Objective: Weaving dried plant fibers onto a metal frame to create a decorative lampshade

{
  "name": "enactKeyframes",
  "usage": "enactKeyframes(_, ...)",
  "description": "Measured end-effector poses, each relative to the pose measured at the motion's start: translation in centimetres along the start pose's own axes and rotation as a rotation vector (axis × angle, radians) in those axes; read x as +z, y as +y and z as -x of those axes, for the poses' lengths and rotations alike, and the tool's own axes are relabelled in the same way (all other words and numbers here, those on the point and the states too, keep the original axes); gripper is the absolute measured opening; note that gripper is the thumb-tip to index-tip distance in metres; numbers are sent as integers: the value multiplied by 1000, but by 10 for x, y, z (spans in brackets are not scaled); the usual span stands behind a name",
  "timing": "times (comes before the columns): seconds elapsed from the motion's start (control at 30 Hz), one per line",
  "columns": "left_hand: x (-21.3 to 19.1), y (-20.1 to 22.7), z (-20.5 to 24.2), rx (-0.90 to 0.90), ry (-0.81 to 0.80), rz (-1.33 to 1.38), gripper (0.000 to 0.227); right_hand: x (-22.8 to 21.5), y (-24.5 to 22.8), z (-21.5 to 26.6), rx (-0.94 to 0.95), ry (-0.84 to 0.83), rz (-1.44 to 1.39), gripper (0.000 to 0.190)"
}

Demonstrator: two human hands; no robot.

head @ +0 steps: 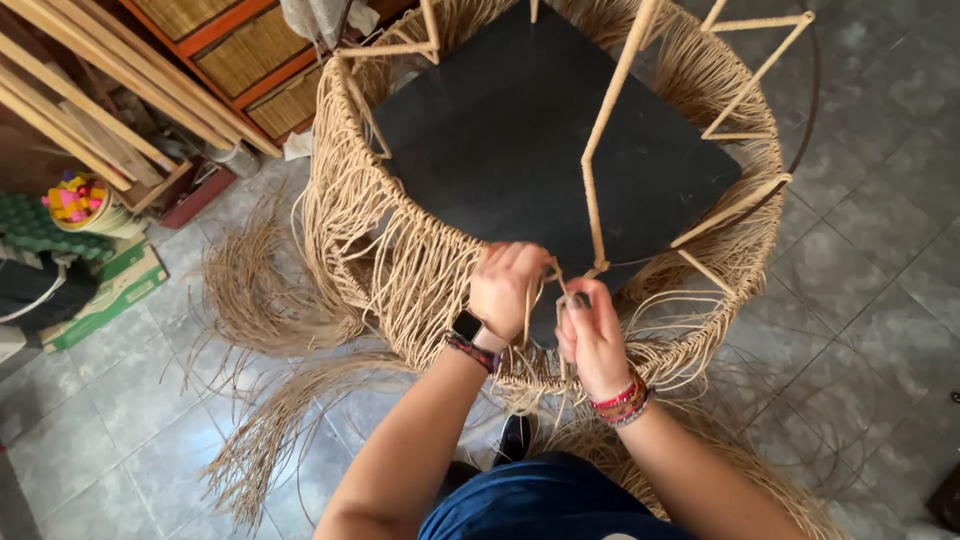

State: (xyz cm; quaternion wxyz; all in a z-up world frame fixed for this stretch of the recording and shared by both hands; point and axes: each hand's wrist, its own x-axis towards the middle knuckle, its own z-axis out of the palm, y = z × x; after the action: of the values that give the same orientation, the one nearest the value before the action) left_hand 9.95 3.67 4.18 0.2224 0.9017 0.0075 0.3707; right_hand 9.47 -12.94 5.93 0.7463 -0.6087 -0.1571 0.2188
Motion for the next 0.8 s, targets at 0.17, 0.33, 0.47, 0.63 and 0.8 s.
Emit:
enactKeyframes(0.17, 0, -2, -24, -222, -38, -169, 15, -16, 18, 16, 112, 16, 184, 21)
enactKeyframes(0.33, 19, -11, -31, -423, -133, -198, 20, -16, 19, 23, 96, 75, 127, 22)
enactKeyframes(0.47, 18, -11, -43, -549, -167, -212, 22, -16, 31, 25, 95, 109, 59, 22)
enactKeyframes(0.63, 21, -12, -49, -625, -176, -154, 22, -20, 41, 22, 79, 116, 145, 24)
enactKeyframes(0.8, 17, -11, -62, -706, -236, -120, 26, -28, 65, 23, 66, 74, 129, 27)
